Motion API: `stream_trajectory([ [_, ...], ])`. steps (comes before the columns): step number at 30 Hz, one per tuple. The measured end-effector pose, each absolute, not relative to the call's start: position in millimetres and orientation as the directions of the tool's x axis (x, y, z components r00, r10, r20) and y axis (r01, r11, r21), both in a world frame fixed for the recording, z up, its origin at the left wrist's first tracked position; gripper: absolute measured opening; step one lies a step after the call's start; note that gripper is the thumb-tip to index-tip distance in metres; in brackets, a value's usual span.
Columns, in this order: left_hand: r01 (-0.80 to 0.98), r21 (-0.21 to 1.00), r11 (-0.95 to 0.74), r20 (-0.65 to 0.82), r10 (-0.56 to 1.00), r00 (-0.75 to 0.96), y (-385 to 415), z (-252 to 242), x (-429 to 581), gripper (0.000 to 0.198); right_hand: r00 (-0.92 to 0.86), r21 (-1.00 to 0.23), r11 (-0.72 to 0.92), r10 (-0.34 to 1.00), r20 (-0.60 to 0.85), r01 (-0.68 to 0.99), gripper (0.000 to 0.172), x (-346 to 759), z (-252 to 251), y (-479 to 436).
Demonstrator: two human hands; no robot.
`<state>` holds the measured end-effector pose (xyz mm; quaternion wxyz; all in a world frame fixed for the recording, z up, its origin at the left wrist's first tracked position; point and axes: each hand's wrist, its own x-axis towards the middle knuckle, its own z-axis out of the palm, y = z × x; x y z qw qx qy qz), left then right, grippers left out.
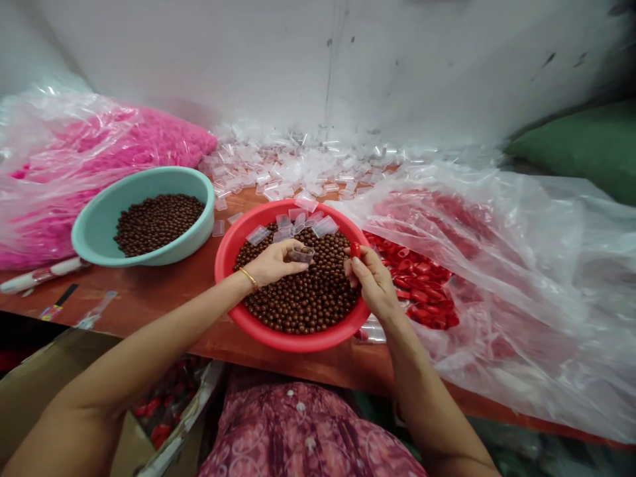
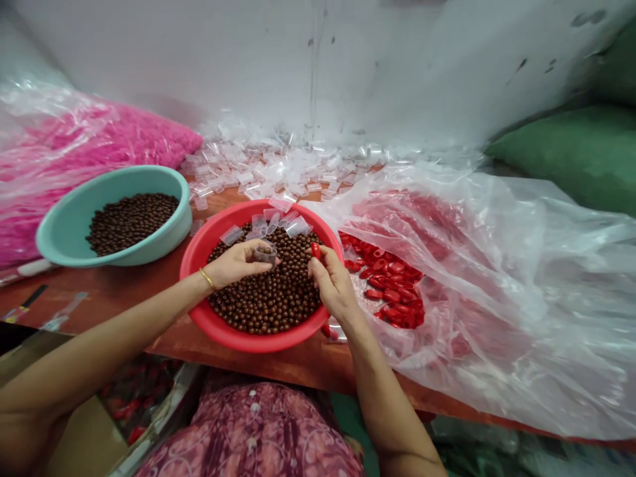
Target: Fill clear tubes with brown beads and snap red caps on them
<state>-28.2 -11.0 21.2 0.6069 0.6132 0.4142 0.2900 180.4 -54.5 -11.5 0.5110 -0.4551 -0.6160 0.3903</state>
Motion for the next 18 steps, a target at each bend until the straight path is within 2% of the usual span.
stream_trajectory([
  [2, 0.047, 0.987, 0.154, -0.157, 0.852, 0.5, -21.2, 26.1, -26.5, 0.026, -0.081, -0.925, 0.306, 0.952, 0.295, 0.224, 0.026, 177.2, -6.6, -55.2],
  [4, 0.012, 0.983, 0.182, -0.159, 0.824, 0.543, -30.6, 28.9, -24.1, 0.028, -0.108, -0.904, 0.333, 0.943, 0.316, 0.268, 0.028, 172.4, 1.6, -56.2],
  [10, 0.048, 0.997, -0.061, 0.022, 0.813, 0.582, -41.4, 22.8, -19.6, 0.032, -0.323, -0.847, 0.408, 0.897, 0.302, 0.342, 0.03, 157.8, 26.7, -56.4],
  [15, 0.077, 0.991, -0.107, 0.04, 0.802, 0.596, -41.0, 22.1, -21.7, 0.029, -0.37, -0.889, 0.364, 0.894, 0.251, 0.277, 0.03, 157.8, 26.3, -56.0],
  [18, 0.077, 0.993, -0.088, 0.029, 0.824, 0.565, -40.3, 24.1, -23.0, 0.027, -0.329, -0.96, 0.229, 0.929, 0.168, 0.158, 0.028, 160.3, 23.8, -55.9],
])
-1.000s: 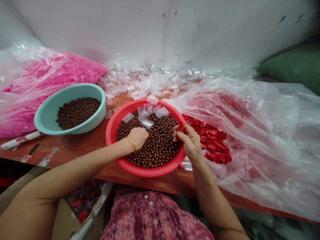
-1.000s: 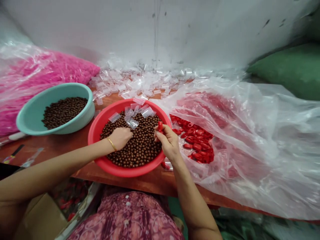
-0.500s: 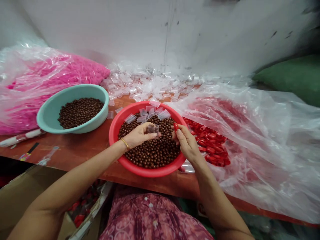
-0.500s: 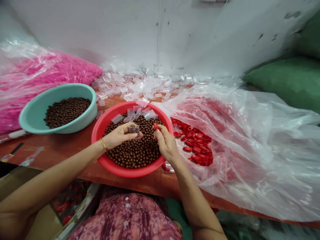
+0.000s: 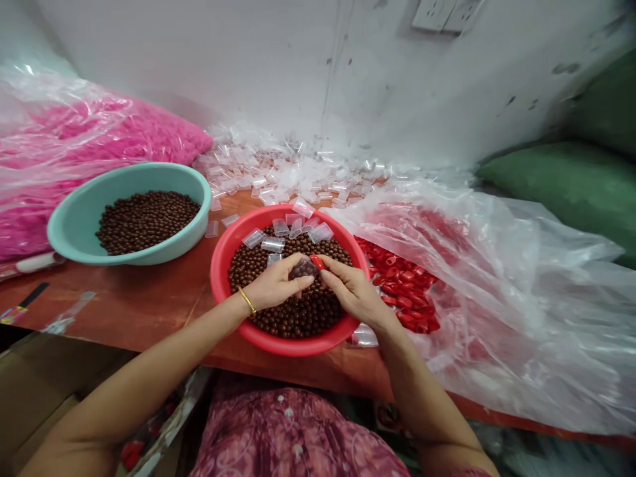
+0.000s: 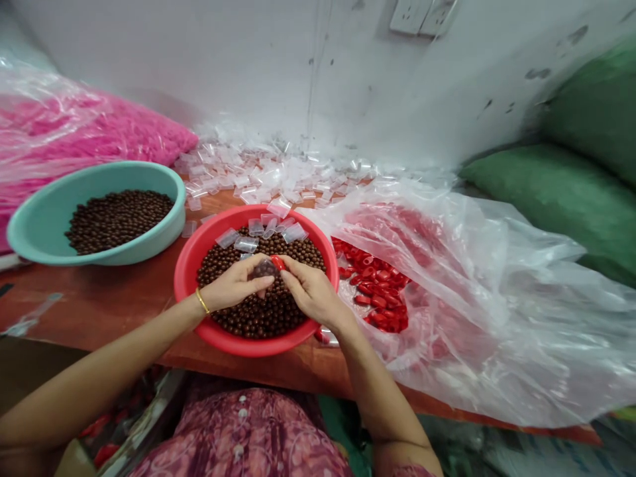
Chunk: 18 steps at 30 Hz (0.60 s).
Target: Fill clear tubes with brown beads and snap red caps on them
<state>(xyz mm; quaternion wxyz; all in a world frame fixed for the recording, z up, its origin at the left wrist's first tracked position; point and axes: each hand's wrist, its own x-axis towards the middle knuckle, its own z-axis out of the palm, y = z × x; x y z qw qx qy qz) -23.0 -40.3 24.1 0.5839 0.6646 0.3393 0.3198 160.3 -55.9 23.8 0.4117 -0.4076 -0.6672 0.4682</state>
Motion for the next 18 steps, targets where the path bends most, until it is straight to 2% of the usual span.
stream_trajectory([
  [3, 0.103, 0.994, -0.04, -0.026, 0.824, 0.565, -39.8, 25.1, -23.3, 0.025, -0.238, -0.985, -0.036, 0.971, 0.005, -0.167, 0.029, 162.8, 24.8, -52.8],
  [6, 0.115, 0.993, -0.02, -0.053, 0.803, 0.594, -39.8, 25.5, -23.0, 0.025, -0.194, -0.921, -0.146, 0.978, -0.079, -0.362, 0.028, 162.3, 28.1, -46.1],
  [14, 0.129, 0.992, 0.006, -0.092, 0.734, 0.673, -39.0, 24.7, -23.7, 0.028, -0.128, -0.865, -0.044, 0.992, 0.024, -0.5, 0.029, 128.8, 32.0, -33.1],
  [18, -0.03, 0.996, 0.087, -0.048, 0.77, 0.636, -37.7, 25.3, -24.4, 0.035, -0.018, -0.905, 0.121, 0.99, 0.14, -0.408, 0.022, 117.9, 23.1, -36.1],
])
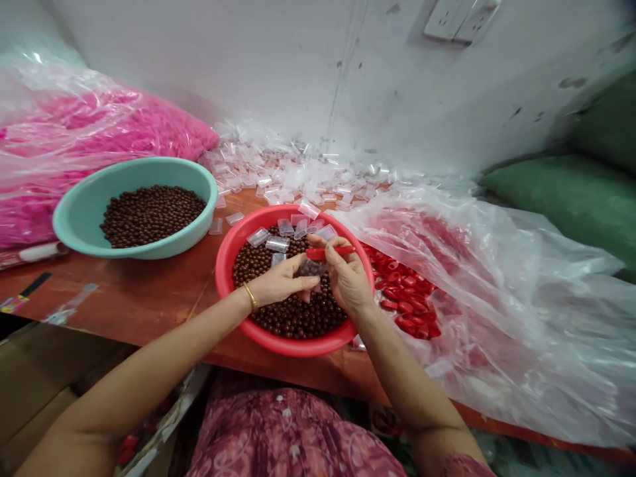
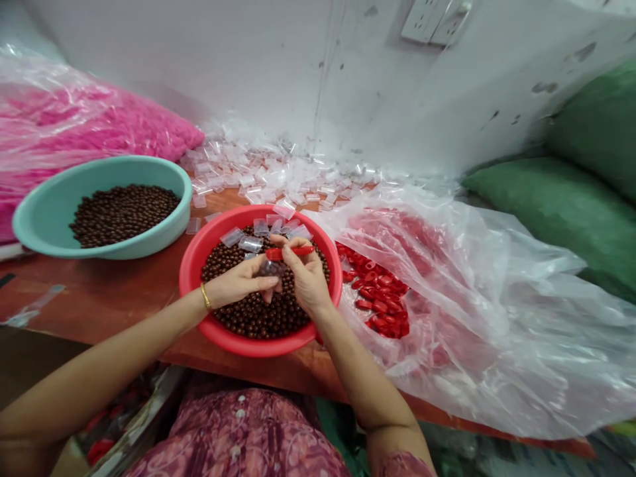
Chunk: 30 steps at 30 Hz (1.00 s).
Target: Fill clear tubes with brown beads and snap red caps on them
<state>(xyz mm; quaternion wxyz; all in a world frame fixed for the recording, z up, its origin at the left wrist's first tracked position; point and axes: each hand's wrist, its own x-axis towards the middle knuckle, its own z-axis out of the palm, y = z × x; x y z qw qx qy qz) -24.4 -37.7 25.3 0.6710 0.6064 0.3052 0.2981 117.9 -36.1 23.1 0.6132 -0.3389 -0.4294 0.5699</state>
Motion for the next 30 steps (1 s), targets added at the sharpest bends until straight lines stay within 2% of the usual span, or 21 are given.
stream_trajectory([
  [4, -0.084, 0.99, 0.109, -0.034, 0.784, 0.62, -38.2, 27.0, -25.0, 0.038, 0.114, -0.922, 0.362, 0.93, 0.348, -0.138, 0.008, 130.1, 16.9, -41.9],
  [8, -0.074, 0.995, 0.069, -0.007, 0.774, 0.634, -40.6, 28.0, -24.0, 0.038, 0.011, -0.871, 0.481, 0.875, 0.485, 0.1, 0.009, 145.0, 24.5, -49.2],
  [14, -0.067, 0.997, 0.048, 0.003, 0.792, 0.611, -41.5, 29.7, -23.0, 0.037, 0.029, -0.792, 0.583, 0.802, 0.597, 0.18, 0.013, 139.7, 24.4, -55.0],
  [19, -0.038, 0.999, 0.012, 0.01, 0.841, 0.541, -40.5, 28.1, -22.5, 0.03, -0.177, -0.645, 0.718, 0.693, 0.699, 0.261, 0.019, 141.7, 24.0, -61.0],
  [22, 0.026, 0.998, -0.052, 0.03, 0.84, 0.542, -42.8, 28.0, -19.6, 0.024, -0.249, -0.661, 0.722, 0.692, 0.678, 0.205, 0.016, 145.6, 28.0, -64.9],
  [25, 0.217, 0.951, -0.221, 0.073, 0.84, 0.538, -45.8, 29.7, -16.8, 0.015, -0.223, -0.792, 0.59, 0.803, 0.553, 0.158, 0.005, 141.8, 29.1, -64.0],
  [28, 0.477, 0.796, -0.373, 0.079, 0.845, 0.529, -47.4, 31.5, -16.5, 0.014, -0.147, -0.877, 0.439, 0.897, 0.416, 0.195, 0.022, 131.1, 25.3, -57.6],
  [30, 0.577, 0.702, -0.418, 0.079, 0.851, 0.52, -48.1, 31.2, -17.4, 0.012, -0.176, -0.89, 0.401, 0.913, 0.368, 0.217, 0.029, 124.4, 21.3, -53.0],
])
